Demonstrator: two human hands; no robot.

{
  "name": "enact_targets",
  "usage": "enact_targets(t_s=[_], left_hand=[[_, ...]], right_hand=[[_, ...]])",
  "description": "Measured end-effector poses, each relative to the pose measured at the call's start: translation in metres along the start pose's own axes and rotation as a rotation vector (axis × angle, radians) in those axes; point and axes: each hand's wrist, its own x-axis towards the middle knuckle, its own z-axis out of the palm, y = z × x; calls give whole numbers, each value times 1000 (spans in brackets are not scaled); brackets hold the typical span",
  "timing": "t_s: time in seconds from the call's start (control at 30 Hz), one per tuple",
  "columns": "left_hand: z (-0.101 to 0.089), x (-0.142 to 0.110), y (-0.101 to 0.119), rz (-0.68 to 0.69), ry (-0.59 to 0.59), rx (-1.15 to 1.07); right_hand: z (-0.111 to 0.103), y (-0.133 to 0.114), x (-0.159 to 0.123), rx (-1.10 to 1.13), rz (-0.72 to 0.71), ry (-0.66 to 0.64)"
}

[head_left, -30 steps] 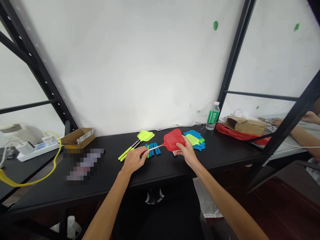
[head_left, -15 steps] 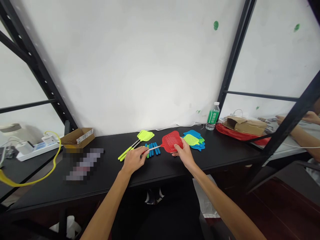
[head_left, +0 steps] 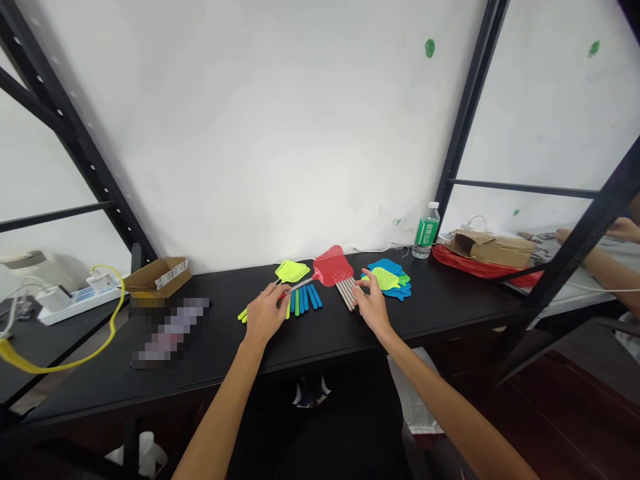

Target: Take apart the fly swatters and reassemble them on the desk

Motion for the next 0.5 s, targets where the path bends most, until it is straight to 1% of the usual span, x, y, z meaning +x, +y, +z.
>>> enact_targets(t_s=[0.07,0.1,0.17,0.2,0.33,0.5], left_hand=[[-2,2,-9,-184,77,76],[-2,2,-15,-276,94,117],[-3,3,-26,-421,83,187],[-2,3,-30,-463,65,215],[1,4,-36,-501,8,301],[3,6,-33,-540,5,365]], right_hand=[[0,0,0,-23,-9,0],[0,0,-1,-30,-8,-7],[0,-1,-1,-40,-6,-26],[0,-1,-2,-39,-5,-33],[-1,-3,-3,-28,-9,-46],[-1,-3,-5,-34,-8,-66]])
